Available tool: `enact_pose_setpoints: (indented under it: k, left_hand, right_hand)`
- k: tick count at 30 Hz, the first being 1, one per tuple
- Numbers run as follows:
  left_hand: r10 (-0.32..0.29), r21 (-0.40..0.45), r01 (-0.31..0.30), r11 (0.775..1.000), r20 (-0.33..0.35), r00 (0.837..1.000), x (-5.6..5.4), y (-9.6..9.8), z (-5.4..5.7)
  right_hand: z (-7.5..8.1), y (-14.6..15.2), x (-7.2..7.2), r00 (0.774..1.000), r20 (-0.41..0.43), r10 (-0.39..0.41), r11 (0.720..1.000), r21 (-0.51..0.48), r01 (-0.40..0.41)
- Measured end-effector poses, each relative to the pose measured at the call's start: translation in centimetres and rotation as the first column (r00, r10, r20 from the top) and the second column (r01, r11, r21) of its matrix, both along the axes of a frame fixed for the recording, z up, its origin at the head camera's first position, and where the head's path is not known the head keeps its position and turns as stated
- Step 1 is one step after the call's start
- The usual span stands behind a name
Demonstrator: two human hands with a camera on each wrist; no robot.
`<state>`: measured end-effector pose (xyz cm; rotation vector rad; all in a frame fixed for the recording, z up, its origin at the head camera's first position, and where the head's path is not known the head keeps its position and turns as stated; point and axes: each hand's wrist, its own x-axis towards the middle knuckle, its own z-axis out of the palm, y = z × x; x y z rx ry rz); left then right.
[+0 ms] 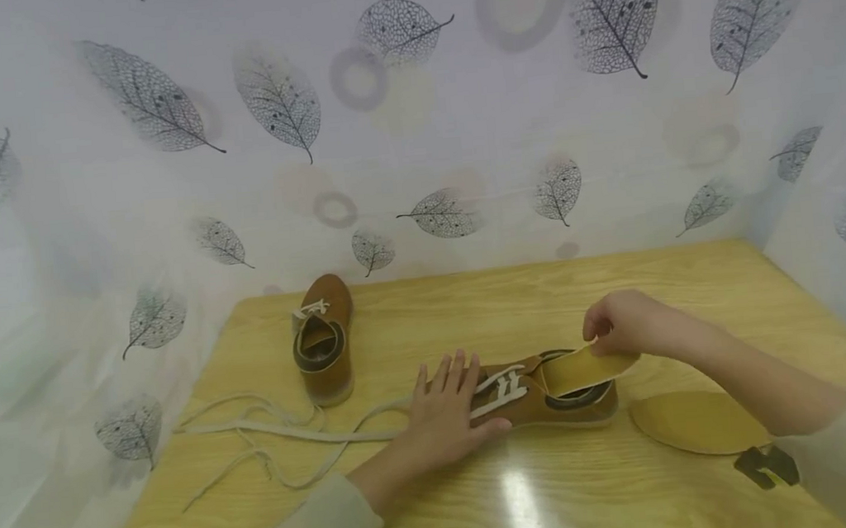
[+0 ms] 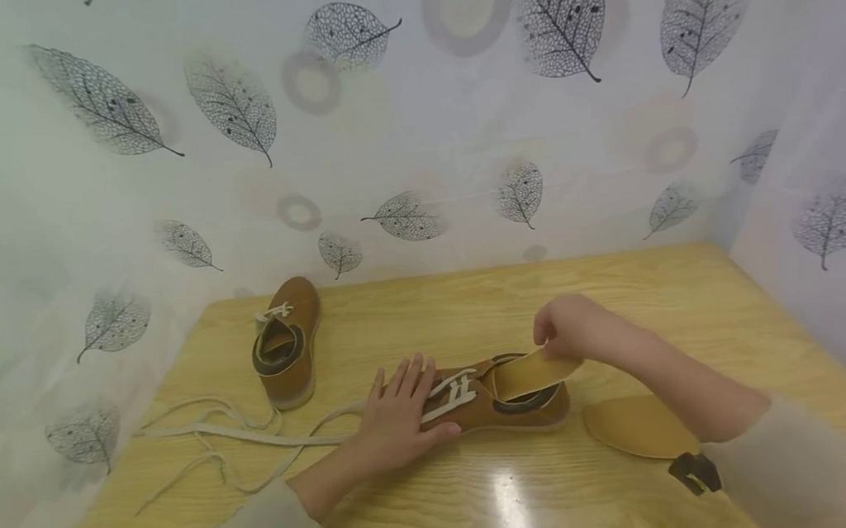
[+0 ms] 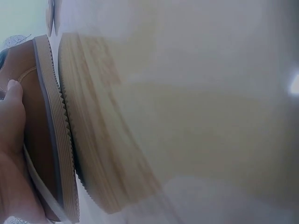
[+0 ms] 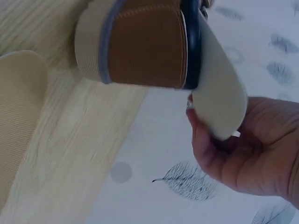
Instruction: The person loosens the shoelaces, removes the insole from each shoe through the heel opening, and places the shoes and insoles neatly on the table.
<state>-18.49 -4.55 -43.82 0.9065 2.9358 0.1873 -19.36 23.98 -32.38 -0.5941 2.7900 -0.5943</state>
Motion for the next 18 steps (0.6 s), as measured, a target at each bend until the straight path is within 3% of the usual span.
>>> enact_pose_setpoints:
  k: [2,4,5,7,9,11,13,14,15,17,18]
  left_hand:
    - [0.000,0.005,0.000,1.000,0.006,1.000,0.0,0.0,0.1]
    - [0.000,0.008,0.000,1.000,0.010,1.000,0.1,0.1,0.1]
    - [-0.001,0.007,0.000,1.000,0.010,1.000,0.1,0.1,0.1]
    - [-0.002,0.007,0.002,1.000,0.007,1.000,0.0,0.1,0.0]
    - [-0.005,0.007,0.005,1.000,0.001,1.000,0.1,0.1,0.0]
    - [-0.005,0.002,0.005,1.000,-0.005,1.000,0.1,0.2,0.0]
    - [-0.006,-0.002,0.006,1.000,-0.009,1.000,0.1,0.2,-0.1]
    - [-0.005,-0.003,0.005,1.000,-0.008,1.000,0.1,0.2,0.0]
    - [-0.004,-0.004,0.004,1.000,-0.008,1.000,0.1,0.1,0.0]
    - [-0.003,-0.001,0.003,1.000,-0.004,1.000,0.1,0.1,0.1]
    - [-0.003,0.000,0.003,1.000,-0.005,1.000,0.1,0.1,0.1]
  right_hand:
    - [-0.2,-0.8,0.9,0.982,-0.181,0.055,0.992,0.123,-0.032]
    - [-0.7,-1.3,1.7,0.914,-0.374,0.157,0.970,0.233,-0.072]
    - [-1.0,-1.5,2.1,0.855,-0.471,0.218,0.958,0.272,-0.094]
    - [-1.7,-1.5,2.7,0.696,-0.644,0.316,0.940,0.311,-0.139]
    - [-2.4,-1.4,3.0,0.484,-0.779,0.399,0.917,0.341,-0.208]
    - [-2.9,-1.1,3.1,0.283,-0.848,0.449,0.885,0.378,-0.271]
    - [-3.2,-0.8,3.2,0.123,-0.872,0.474,0.851,0.417,-0.320]
    - [-3.3,-0.6,3.3,0.066,-0.873,0.483,0.833,0.436,-0.340]
    - [-3.4,-0.4,3.4,0.029,-0.869,0.494,0.816,0.452,-0.359]
    - [-3.5,-0.1,3.7,-0.017,-0.856,0.517,0.788,0.484,-0.380]
    - [-3.6,0.1,3.8,-0.030,-0.853,0.522,0.779,0.490,-0.390]
